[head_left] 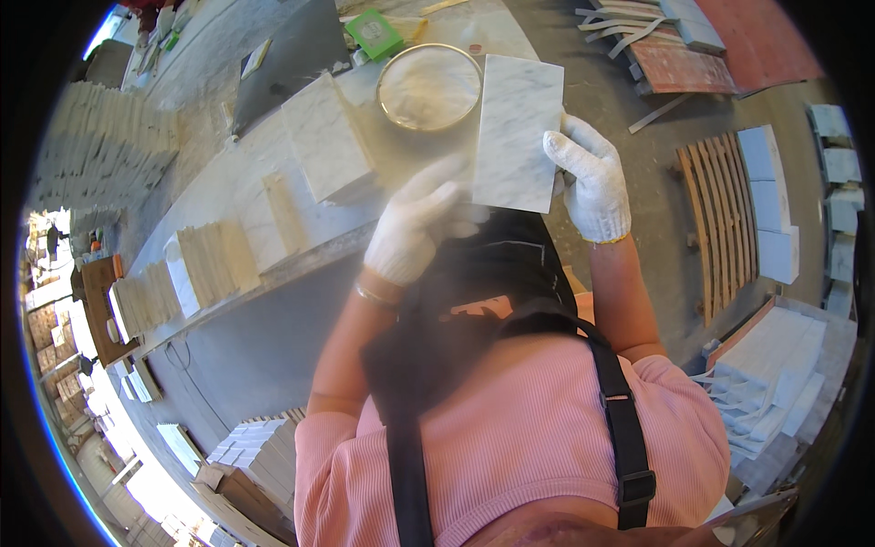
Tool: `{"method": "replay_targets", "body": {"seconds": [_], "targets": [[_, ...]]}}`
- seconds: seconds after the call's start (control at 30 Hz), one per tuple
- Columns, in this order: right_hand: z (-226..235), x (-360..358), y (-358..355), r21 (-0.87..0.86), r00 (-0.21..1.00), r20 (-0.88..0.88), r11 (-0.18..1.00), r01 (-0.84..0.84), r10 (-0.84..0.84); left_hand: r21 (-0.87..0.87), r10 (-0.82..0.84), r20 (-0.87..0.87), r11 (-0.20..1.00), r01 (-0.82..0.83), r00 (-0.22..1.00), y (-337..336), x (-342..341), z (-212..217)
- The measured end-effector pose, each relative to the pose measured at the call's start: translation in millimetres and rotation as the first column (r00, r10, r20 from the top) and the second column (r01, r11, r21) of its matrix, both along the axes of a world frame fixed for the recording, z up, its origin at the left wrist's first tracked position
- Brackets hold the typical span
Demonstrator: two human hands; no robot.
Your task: The person uses a green sponge to wipe the surface of a rectangular stone tile, then uses a small metal scraper to remove residue from the edges. The person repeats this process on multiple tiles, stacking the finished ones on the table.
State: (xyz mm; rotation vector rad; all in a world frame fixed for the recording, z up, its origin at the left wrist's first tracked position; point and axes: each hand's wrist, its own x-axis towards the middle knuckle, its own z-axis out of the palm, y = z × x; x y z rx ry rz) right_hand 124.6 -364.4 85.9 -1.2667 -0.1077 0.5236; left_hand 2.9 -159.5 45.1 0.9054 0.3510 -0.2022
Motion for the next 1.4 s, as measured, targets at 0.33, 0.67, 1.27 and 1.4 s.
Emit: {"method": "replay_targets", "body": {"seconds": [0.33,0.67,1.27,1.4], "targets": [[-5.3,-6.7,-3.3,0.029,0.997,0.003,0.997,-0.071,0.071,-0.099,0.105,0.098,0.991,-0.095,0.99,-2.5,13.3,22.4],[-0.5,-18.8,-2.0,-0.155,0.973,0.072,0.967,-0.204,0.217,0.213,0.082,0.111,0.972,-0.104,0.99,-12.4,16.8,42.1],[-13.4,-2.9,6.0,-0.163,0.973,0.222,0.986,-0.019,0.055,0.462,0.392,0.13,0.789,-0.405,0.911,79.1,-101.7,67.2],[-23.4,-1.6,12.0,-0.135,0.971,0.195,0.984,-0.112,0.138,0.478,0.685,0.139,0.586,-0.654,0.715,136.1,-154.7,49.6]]}}
